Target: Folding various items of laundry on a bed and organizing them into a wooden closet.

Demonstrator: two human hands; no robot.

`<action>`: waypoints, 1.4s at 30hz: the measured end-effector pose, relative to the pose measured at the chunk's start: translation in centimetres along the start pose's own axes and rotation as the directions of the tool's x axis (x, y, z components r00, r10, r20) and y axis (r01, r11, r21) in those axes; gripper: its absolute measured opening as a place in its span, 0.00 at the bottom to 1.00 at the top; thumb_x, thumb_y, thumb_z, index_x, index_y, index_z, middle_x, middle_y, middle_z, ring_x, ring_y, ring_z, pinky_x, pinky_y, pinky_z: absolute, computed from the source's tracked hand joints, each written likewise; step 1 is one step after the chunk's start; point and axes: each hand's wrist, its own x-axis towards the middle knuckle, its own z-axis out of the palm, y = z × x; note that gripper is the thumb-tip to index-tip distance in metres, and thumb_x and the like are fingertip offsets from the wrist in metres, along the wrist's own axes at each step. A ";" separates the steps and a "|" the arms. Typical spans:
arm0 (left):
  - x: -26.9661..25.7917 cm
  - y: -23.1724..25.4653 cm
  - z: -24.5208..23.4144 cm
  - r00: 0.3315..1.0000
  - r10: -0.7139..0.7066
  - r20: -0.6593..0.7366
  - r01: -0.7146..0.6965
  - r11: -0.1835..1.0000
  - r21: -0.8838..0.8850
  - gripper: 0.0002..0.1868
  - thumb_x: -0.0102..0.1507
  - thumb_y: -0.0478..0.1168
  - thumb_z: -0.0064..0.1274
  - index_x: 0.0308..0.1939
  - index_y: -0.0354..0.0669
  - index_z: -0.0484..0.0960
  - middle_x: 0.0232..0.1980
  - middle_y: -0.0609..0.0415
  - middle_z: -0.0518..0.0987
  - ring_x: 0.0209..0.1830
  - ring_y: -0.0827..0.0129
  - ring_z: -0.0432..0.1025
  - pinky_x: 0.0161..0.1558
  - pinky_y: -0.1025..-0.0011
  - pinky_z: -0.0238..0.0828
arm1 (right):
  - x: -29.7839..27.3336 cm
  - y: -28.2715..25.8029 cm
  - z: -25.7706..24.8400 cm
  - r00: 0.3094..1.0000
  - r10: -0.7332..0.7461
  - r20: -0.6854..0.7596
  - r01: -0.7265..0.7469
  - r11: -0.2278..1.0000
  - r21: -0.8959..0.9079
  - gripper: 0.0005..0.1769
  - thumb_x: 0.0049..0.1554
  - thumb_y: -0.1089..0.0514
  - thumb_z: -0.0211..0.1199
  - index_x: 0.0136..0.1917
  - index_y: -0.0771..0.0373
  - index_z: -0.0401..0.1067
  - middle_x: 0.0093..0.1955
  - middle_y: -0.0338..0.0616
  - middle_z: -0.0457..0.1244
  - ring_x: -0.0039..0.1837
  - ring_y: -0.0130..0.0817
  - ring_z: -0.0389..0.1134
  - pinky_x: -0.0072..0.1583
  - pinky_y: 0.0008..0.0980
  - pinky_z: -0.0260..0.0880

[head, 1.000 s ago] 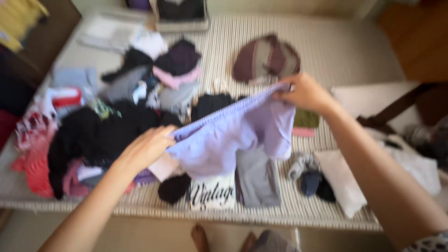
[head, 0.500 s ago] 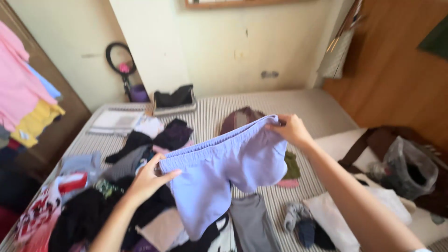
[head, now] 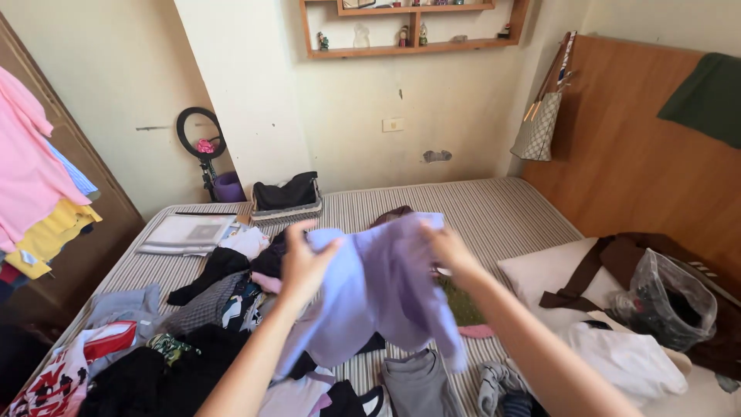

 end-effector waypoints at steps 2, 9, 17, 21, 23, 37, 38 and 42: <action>-0.4 1.2 0.9 0.996 -0.012 0.086 0.022 0.993 -0.117 0.36 0.56 0.51 0.64 0.64 0.52 0.65 0.43 0.45 0.84 0.44 0.57 0.81 0.47 0.63 0.76 | -3.9 -2.5 3.7 0.993 -0.006 0.116 0.000 0.999 0.054 0.28 0.61 0.38 0.54 0.61 0.63 0.72 0.47 0.43 0.68 0.44 0.32 0.68 0.44 0.32 0.70; 0.7 0.7 -1.2 0.731 0.434 0.527 -0.132 0.847 -0.514 0.50 0.63 0.36 0.49 0.85 0.60 0.42 0.61 0.48 0.82 0.53 0.70 0.72 0.59 0.69 0.67 | -3.0 -3.4 6.1 0.926 -0.292 0.240 0.268 0.955 0.127 0.29 0.56 0.61 0.58 0.69 0.64 0.58 0.58 0.48 0.66 0.57 0.34 0.70 0.57 0.35 0.72; -0.5 -7.3 -0.4 0.902 0.424 0.080 -0.394 0.885 -0.248 0.72 0.43 0.51 0.80 0.78 0.33 0.47 0.70 0.39 0.66 0.68 0.54 0.63 0.67 0.59 0.59 | -1.6 -4.3 3.7 0.936 -0.075 0.344 -0.100 0.880 0.464 0.17 0.55 0.68 0.54 0.59 0.69 0.68 0.54 0.52 0.67 0.55 0.42 0.70 0.61 0.43 0.73; -0.8 -10.7 -2.4 0.593 0.014 0.805 0.579 0.687 -0.439 0.48 0.53 0.57 0.67 0.70 0.33 0.72 0.66 0.44 0.78 0.64 0.60 0.72 0.64 0.61 0.65 | -2.6 -4.7 2.7 0.884 0.016 0.467 -0.247 0.864 0.438 0.21 0.58 0.57 0.56 0.62 0.69 0.68 0.59 0.53 0.67 0.58 0.42 0.70 0.62 0.43 0.73; -1.3 -11.4 -3.0 0.543 -0.012 0.840 0.762 0.428 -0.486 0.45 0.55 0.57 0.65 0.69 0.35 0.70 0.64 0.44 0.76 0.62 0.58 0.71 0.62 0.56 0.67 | -3.3 -3.0 3.0 0.886 0.097 0.454 -0.276 0.896 0.347 0.25 0.59 0.52 0.56 0.65 0.66 0.67 0.62 0.51 0.67 0.59 0.40 0.70 0.62 0.41 0.72; -4.7 -32.7 5.2 0.495 0.091 0.864 0.261 0.933 -0.248 0.29 0.53 0.31 0.59 0.60 0.42 0.85 0.57 0.57 0.86 0.53 0.75 0.77 0.55 0.76 0.74 | -4.1 18.6 5.8 0.621 0.333 0.709 0.210 0.802 -0.560 0.43 0.43 0.64 0.72 0.71 0.52 0.64 0.64 0.48 0.68 0.64 0.41 0.70 0.67 0.38 0.69; -4.4 -33.3 5.9 0.493 0.083 0.866 0.271 0.931 -0.243 0.29 0.53 0.31 0.59 0.60 0.42 0.85 0.57 0.57 0.86 0.53 0.75 0.77 0.55 0.76 0.74 | -2.6 20.7 6.1 0.616 0.340 0.711 0.203 0.803 -0.560 0.43 0.43 0.64 0.72 0.71 0.52 0.64 0.64 0.48 0.68 0.64 0.41 0.70 0.67 0.38 0.69; 0.9 -34.5 8.2 0.651 -0.031 0.758 0.229 0.960 -0.158 0.22 0.56 0.35 0.57 0.55 0.44 0.86 0.51 0.59 0.87 0.45 0.76 0.78 0.48 0.76 0.74 | 5.5 28.0 7.3 0.890 0.020 0.456 0.336 0.647 -0.684 0.23 0.47 0.64 0.67 0.58 0.57 0.78 0.55 0.50 0.72 0.57 0.44 0.74 0.59 0.37 0.74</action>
